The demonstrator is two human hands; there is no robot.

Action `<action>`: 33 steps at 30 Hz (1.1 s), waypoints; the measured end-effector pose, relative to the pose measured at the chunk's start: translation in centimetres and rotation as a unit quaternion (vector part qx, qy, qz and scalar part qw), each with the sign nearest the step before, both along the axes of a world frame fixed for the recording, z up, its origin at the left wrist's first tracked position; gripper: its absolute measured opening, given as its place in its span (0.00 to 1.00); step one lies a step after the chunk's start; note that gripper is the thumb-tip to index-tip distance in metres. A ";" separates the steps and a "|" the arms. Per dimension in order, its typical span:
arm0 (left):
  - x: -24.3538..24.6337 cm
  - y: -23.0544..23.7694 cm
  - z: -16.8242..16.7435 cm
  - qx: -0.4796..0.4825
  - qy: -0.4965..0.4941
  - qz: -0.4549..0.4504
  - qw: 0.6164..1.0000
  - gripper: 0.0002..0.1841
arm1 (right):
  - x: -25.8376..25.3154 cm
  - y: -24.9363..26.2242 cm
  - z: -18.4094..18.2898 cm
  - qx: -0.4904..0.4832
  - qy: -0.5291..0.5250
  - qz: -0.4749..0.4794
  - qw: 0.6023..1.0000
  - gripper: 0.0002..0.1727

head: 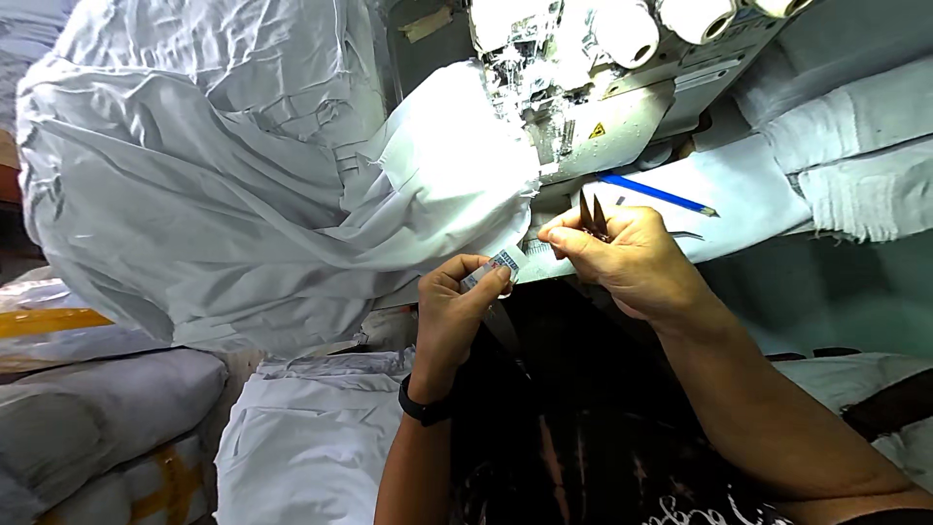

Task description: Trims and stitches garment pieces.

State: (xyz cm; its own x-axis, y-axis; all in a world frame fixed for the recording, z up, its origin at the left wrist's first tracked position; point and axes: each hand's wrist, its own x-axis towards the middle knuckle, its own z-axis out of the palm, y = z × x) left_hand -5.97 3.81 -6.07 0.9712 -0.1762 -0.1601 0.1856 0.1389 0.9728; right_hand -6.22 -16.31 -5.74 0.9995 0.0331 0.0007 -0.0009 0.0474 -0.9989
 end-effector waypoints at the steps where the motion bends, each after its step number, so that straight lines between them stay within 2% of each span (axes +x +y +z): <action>1: 0.0 0.0 0.0 -0.002 -0.001 0.001 1.000 0.05 | -0.1 0.0 -0.1 0.013 0.009 0.015 1.000 0.08; 4: 0.0 0.0 -0.1 -0.001 -0.015 -0.002 1.000 0.06 | -0.2 -0.1 -0.3 0.010 0.004 0.066 0.998 0.10; 9: 0.0 0.2 0.0 -0.008 -0.006 -0.019 1.000 0.06 | -0.1 0.1 -0.6 0.004 -0.023 0.076 0.997 0.05; 14: 0.1 0.4 0.0 -0.036 0.016 -0.032 0.999 0.05 | 0.0 -0.1 -0.9 0.016 -0.040 0.129 0.991 0.14; 20: 0.2 0.8 0.2 -0.049 0.030 -0.041 0.997 0.06 | -0.3 0.0 -1.0 0.046 -0.028 0.105 0.993 0.05; 22: 0.1 0.6 0.2 -0.023 0.010 -0.033 0.999 0.06 | -0.4 0.1 -0.8 0.046 -0.011 0.086 0.995 0.04; 24: 0.0 0.3 0.0 0.055 -0.090 -0.007 0.994 0.05 | -0.5 0.4 -0.5 0.053 0.020 0.065 0.996 0.07; 26: 0.1 0.1 -0.6 0.159 -0.273 0.025 0.948 0.04 | -0.5 0.6 -0.3 0.074 0.063 0.069 0.993 0.16; 28: 0.2 0.3 -1.0 0.256 -0.423 0.053 0.868 0.02 | -0.6 0.5 -0.4 0.106 0.100 0.103 0.984 0.21; 30: 0.2 0.6 -1.1 0.314 -0.504 0.050 0.803 0.02 | -0.7 0.6 -0.5 0.133 0.134 0.118 0.975 0.22; 33: -0.1 0.9 -1.5 0.349 -0.551 0.034 0.757 0.04 | -0.6 1.3 -0.3 0.148 0.148 0.095 0.973 0.15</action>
